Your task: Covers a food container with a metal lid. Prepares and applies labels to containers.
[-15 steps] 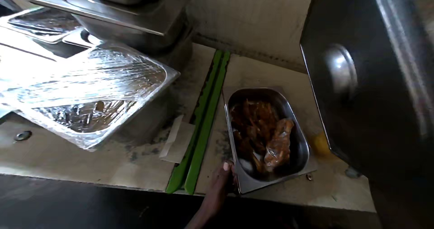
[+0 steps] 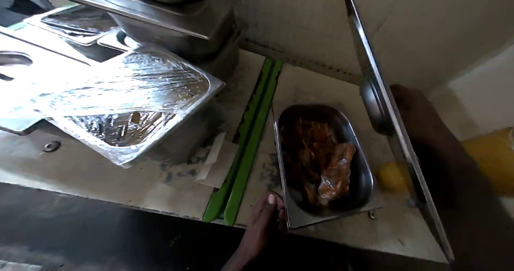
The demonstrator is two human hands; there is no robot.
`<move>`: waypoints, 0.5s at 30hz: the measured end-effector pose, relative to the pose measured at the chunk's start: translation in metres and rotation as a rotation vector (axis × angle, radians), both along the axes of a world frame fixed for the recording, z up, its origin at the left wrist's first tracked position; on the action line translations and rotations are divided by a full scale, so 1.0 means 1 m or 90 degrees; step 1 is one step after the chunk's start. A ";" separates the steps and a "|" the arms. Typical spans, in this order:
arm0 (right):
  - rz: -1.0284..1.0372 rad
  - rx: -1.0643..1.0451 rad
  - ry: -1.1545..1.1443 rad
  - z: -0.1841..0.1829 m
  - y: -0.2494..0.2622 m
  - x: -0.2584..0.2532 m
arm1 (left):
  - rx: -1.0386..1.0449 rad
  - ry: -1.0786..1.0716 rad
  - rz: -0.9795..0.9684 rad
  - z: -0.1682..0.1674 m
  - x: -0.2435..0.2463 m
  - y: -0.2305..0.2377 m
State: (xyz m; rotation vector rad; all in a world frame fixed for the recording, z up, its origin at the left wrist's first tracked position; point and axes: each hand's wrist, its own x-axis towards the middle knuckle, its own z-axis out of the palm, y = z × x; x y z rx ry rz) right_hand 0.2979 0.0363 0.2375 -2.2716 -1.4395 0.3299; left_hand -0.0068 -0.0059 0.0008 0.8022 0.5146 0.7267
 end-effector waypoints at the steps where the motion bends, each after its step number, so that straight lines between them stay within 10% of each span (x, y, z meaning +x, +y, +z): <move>1: -0.003 0.002 -0.002 -0.001 0.000 0.001 | 0.003 -0.005 0.000 -0.001 0.000 0.000; 15: -0.042 -0.078 -0.197 -0.063 0.008 -0.025 | -0.024 0.116 -0.004 0.012 -0.004 0.002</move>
